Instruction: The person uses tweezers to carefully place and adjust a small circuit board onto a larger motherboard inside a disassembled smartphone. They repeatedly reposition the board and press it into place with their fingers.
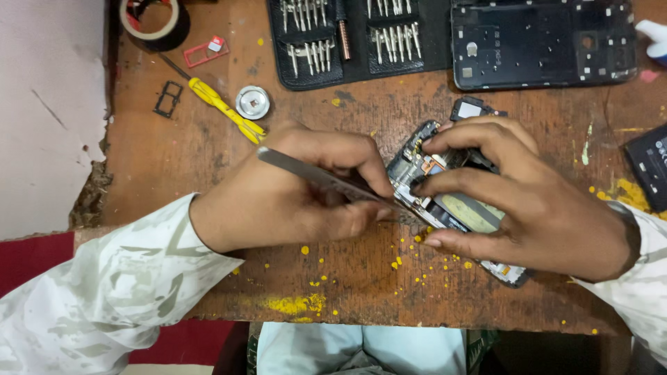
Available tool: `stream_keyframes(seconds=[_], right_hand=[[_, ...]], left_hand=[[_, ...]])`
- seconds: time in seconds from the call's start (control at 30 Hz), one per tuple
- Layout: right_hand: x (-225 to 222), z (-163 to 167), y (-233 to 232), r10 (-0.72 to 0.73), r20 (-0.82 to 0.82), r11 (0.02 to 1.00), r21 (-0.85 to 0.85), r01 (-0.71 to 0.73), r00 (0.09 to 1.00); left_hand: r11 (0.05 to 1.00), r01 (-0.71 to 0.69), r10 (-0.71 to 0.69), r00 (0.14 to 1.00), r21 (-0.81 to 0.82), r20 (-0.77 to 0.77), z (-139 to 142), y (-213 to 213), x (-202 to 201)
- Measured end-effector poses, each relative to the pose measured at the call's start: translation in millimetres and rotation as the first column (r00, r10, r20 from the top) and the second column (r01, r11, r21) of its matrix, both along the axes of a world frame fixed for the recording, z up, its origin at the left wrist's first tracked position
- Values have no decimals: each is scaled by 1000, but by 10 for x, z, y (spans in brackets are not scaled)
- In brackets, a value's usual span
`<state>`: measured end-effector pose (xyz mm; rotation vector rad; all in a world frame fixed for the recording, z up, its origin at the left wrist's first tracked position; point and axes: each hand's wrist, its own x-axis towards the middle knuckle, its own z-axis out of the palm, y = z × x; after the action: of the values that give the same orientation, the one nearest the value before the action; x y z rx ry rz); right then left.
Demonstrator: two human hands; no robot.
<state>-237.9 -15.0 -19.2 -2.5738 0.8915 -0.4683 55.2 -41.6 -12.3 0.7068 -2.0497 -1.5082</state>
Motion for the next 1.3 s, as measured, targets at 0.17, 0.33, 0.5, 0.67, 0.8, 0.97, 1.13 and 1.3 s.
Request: stream_keyframes(seconds=[0.17, 0.33, 0.5, 0.67, 0.8, 0.97, 1.13, 1.3], right_hand=[[0, 3, 43, -29, 7, 1000, -11, 29, 1000], [17, 11, 41, -30, 13, 1000, 8, 30, 999], [24, 32, 52, -22, 15, 1000, -5, 22, 1000], [27, 40, 52, -26, 1, 1000, -11, 26, 1000], [26, 40, 55, -34, 3, 999, -7, 34, 999], [23, 31, 49, -28, 9, 1000, -5, 28, 1000], [19, 28, 46, -25, 5, 1000, -7, 25, 1000], [26, 29, 50, -32, 5, 999, -5, 32, 999]], left_hand=[[994, 1, 2, 1000, 112, -27, -53, -40, -2], [975, 14, -7, 1000, 223, -31, -81, -74, 1], [979, 19, -15, 1000, 201, -19, -79, -68, 2], [990, 19, -21, 1000, 139, 11, -70, -69, 6], [992, 0, -5, 999, 125, 40, -65, -64, 15], [991, 10, -12, 1000, 133, 16, -73, -68, 13], [983, 22, -15, 999, 184, -40, -79, -61, 1], [947, -17, 33, 998, 321, -45, -86, -35, -33]])
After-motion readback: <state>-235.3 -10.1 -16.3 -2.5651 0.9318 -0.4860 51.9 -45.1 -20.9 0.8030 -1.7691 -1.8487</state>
